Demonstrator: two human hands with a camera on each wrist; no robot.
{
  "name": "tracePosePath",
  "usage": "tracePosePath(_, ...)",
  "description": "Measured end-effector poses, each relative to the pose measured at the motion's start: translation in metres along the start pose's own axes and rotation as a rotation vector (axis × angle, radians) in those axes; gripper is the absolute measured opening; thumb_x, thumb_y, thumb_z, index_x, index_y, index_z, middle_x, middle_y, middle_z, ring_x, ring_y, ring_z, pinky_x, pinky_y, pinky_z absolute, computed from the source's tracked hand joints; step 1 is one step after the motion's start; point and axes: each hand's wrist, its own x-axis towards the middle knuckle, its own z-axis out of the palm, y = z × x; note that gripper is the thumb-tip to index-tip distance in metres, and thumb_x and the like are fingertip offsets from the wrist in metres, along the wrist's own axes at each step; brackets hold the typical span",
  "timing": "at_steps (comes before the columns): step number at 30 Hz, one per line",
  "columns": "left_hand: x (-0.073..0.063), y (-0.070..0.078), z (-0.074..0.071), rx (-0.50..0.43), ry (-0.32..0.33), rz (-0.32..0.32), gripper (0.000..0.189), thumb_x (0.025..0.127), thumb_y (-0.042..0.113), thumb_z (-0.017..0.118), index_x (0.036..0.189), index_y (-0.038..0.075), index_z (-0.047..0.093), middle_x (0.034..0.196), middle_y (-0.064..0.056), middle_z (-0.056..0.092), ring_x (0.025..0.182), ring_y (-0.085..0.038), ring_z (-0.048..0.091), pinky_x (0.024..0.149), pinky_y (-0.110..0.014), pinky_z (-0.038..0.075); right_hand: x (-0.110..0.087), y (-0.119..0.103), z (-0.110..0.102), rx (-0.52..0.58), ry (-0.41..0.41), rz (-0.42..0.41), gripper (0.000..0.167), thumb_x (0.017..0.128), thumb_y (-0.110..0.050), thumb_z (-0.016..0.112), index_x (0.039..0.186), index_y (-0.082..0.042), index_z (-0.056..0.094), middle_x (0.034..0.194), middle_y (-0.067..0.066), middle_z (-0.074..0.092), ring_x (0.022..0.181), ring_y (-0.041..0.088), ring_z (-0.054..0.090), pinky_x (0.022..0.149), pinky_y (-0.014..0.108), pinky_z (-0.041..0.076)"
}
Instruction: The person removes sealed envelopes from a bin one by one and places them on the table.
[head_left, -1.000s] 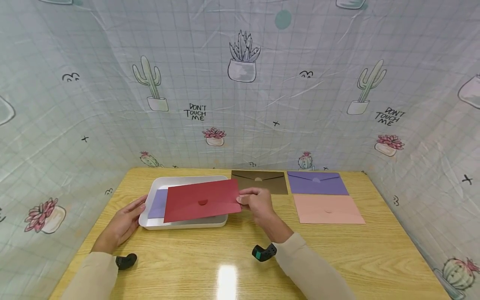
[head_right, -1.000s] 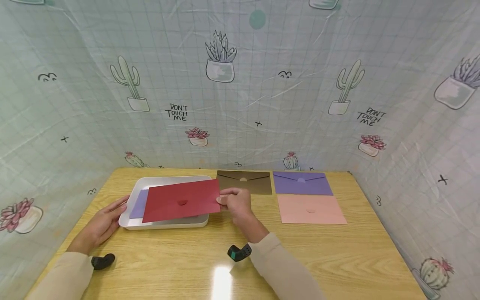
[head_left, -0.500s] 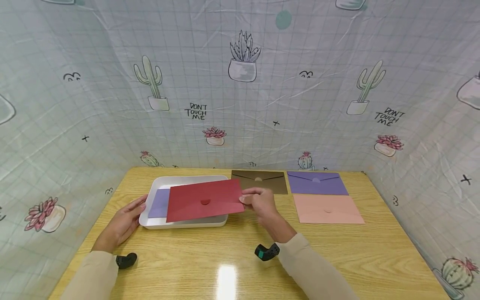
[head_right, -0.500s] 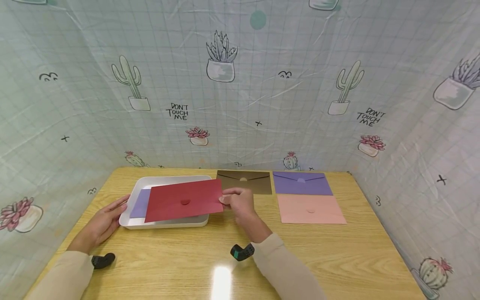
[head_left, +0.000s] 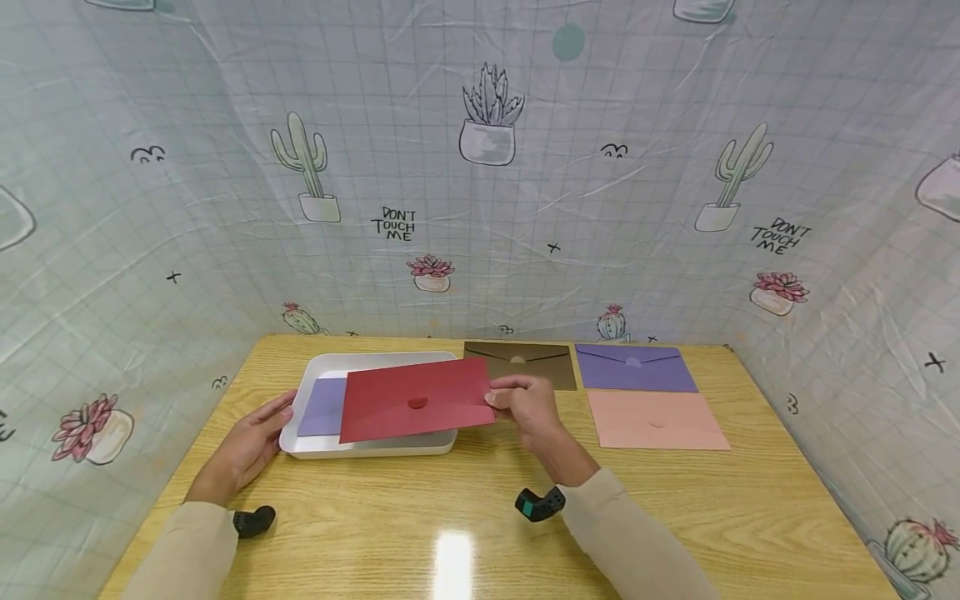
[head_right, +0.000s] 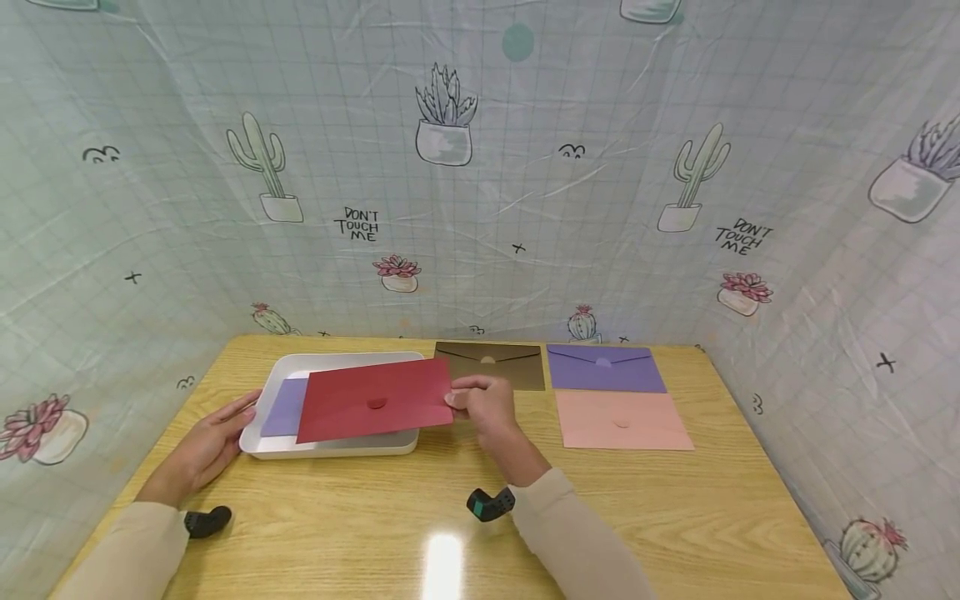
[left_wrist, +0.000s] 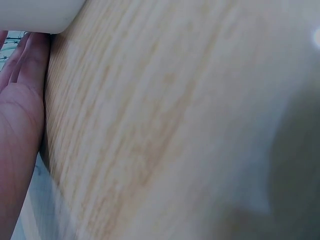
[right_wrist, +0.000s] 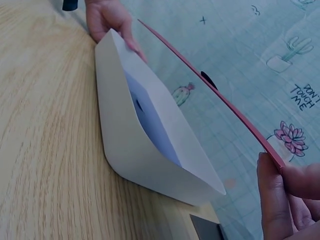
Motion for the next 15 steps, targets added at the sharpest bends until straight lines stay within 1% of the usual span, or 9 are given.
tracePosePath(2,0.0005,0.0,0.0001,-0.001,0.0,0.008,0.081,0.107,0.042,0.056,0.168,0.012,0.012,0.177,-0.013,-0.002,0.118,0.022,0.047,0.096,-0.004,0.048,0.0004,0.0001,-0.0018,0.001,0.006,0.004,0.022,0.09,0.009,0.072,0.111,0.013,0.073,0.088,0.013,0.077,0.075,0.015,0.075,0.069,0.027,0.065)
tracePosePath(4,0.0008,0.0002,0.0003,-0.003,0.0,0.01,0.081,0.107,0.042,0.056,0.168,0.011,0.012,0.177,-0.013,-0.002,0.111,0.024,0.049,0.096,-0.004,0.048,0.0009,0.0003,-0.0036,-0.002,0.008,0.007,0.022,0.09,0.008,0.072,0.112,0.012,0.073,0.09,0.014,0.077,0.075,0.015,0.075,0.069,0.027,0.065)
tracePosePath(5,0.0008,0.0003,0.0003,-0.001,-0.001,0.01,0.081,0.107,0.042,0.056,0.168,0.011,0.012,0.177,-0.013,-0.002,0.113,0.024,0.049,0.096,-0.004,0.048,0.0012,0.0004,-0.0046,-0.005,0.008,0.008,0.022,0.09,0.008,0.072,0.112,0.012,0.074,0.09,0.015,0.077,0.075,0.015,0.075,0.069,0.027,0.065)
tracePosePath(7,0.0007,0.0004,0.0004,0.007,0.001,0.006,0.081,0.107,0.043,0.055,0.168,0.012,0.012,0.177,-0.012,-0.002,0.126,0.019,0.045,0.096,-0.004,0.048,0.0018,0.0005,-0.0062,-0.01,0.007,0.008,0.022,0.09,0.008,0.073,0.112,0.012,0.074,0.092,0.015,0.077,0.075,0.015,0.075,0.069,0.027,0.065)
tracePosePath(9,0.0007,0.0004,0.0004,0.013,0.002,-0.001,0.081,0.107,0.044,0.055,0.169,0.013,0.012,0.177,-0.012,-0.002,0.142,0.008,0.038,0.096,-0.004,0.047,0.0023,0.0006,-0.0076,-0.017,0.005,0.008,0.022,0.09,0.008,0.073,0.112,0.011,0.074,0.092,0.015,0.076,0.075,0.015,0.075,0.069,0.026,0.065)
tracePosePath(11,0.0005,0.0005,0.0005,0.019,0.002,-0.006,0.081,0.107,0.045,0.054,0.169,0.014,0.012,0.178,-0.011,-0.002,0.153,-0.002,0.029,0.096,-0.003,0.047,0.0023,0.0004,-0.0084,-0.015,0.005,0.009,0.022,0.09,0.008,0.072,0.112,0.011,0.074,0.092,0.014,0.076,0.075,0.015,0.075,0.069,0.026,0.065)
tracePosePath(12,0.0003,0.0005,0.0006,0.02,0.002,-0.008,0.08,0.107,0.045,0.054,0.169,0.014,0.012,0.178,-0.011,-0.002,0.154,-0.004,0.027,0.096,-0.003,0.047,0.0022,0.0002,-0.0087,-0.014,0.006,0.009,0.022,0.09,0.009,0.072,0.112,0.012,0.074,0.091,0.014,0.076,0.075,0.014,0.075,0.07,0.027,0.065)
tracePosePath(13,0.0003,0.0003,0.0006,0.02,0.002,-0.009,0.081,0.107,0.045,0.054,0.169,0.015,0.012,0.178,-0.011,-0.002,0.153,-0.003,0.029,0.096,-0.003,0.047,0.0021,0.0,-0.009,-0.011,0.007,0.008,0.022,0.09,0.009,0.072,0.112,0.012,0.074,0.09,0.013,0.076,0.074,0.015,0.075,0.07,0.027,0.065)
tracePosePath(15,0.0004,0.0,0.0004,0.018,0.001,-0.008,0.081,0.107,0.045,0.054,0.169,0.015,0.012,0.178,-0.011,-0.002,0.142,0.007,0.038,0.096,-0.004,0.048,0.002,-0.0007,-0.0095,-0.005,0.012,0.009,0.022,0.089,0.01,0.072,0.111,0.012,0.074,0.088,0.012,0.076,0.073,0.014,0.074,0.069,0.027,0.065)
